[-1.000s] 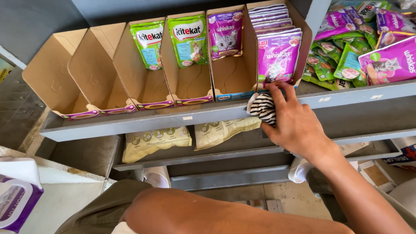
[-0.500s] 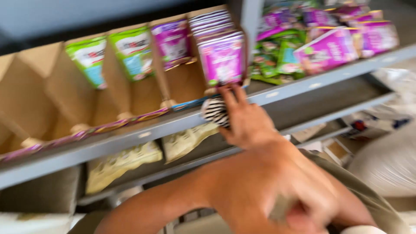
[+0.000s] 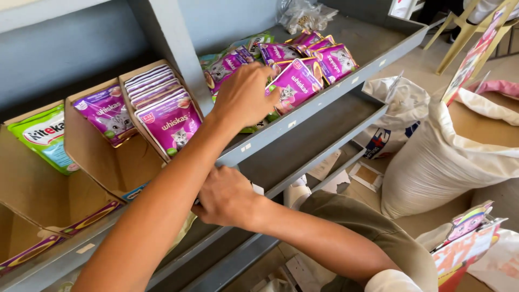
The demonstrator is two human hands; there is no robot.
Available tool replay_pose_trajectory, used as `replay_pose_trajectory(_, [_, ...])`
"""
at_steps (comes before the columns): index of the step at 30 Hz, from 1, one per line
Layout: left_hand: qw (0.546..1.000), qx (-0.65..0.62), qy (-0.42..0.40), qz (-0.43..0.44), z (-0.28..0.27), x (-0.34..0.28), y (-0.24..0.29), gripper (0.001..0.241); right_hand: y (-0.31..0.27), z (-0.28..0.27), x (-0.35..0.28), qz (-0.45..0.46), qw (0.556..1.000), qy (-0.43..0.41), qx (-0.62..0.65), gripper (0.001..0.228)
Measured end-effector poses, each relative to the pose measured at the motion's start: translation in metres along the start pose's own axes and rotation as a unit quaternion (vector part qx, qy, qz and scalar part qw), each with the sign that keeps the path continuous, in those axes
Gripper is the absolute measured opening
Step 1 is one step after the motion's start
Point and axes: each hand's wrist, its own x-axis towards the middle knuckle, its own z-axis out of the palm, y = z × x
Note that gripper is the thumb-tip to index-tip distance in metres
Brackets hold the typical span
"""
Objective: Wiping down individual pet food pouches with a cloth and organizing them into cardboard holders on a grocery store shelf.
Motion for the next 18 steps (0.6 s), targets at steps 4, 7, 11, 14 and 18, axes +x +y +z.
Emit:
replay_pose_trajectory(4, [0.993, 0.020, -0.086, -0.075, 0.037, 0.036, -0.029, 0.037, 0.002, 0.016, 0.008, 0.019, 0.999, -0.027, -0.013, 0.035])
replay_pose_trajectory(7, [0.982, 0.028, -0.129, -0.135, 0.060, 0.049, -0.027, 0.045, -0.005, -0.010, 0.000, 0.011, 0.999, -0.023, 0.044, 0.044])
replay_pose_trajectory(11, [0.983, 0.057, -0.120, -0.129, 0.060, 0.052, -0.023, 0.040, 0.010, 0.005, -0.011, -0.112, 0.974, 0.143, 0.134, 0.049])
replay_pose_trajectory(14, [0.987, 0.006, -0.090, -0.136, 0.054, 0.046, -0.026, 0.034, 0.002, -0.004, 0.004, 0.027, 0.998, -0.043, 0.033, 0.034])
replay_pose_trajectory(18, [0.989, -0.106, 0.013, -0.103, 0.038, 0.026, -0.025, 0.022, 0.009, -0.024, -0.012, -0.037, 0.998, -0.038, 0.033, 0.034])
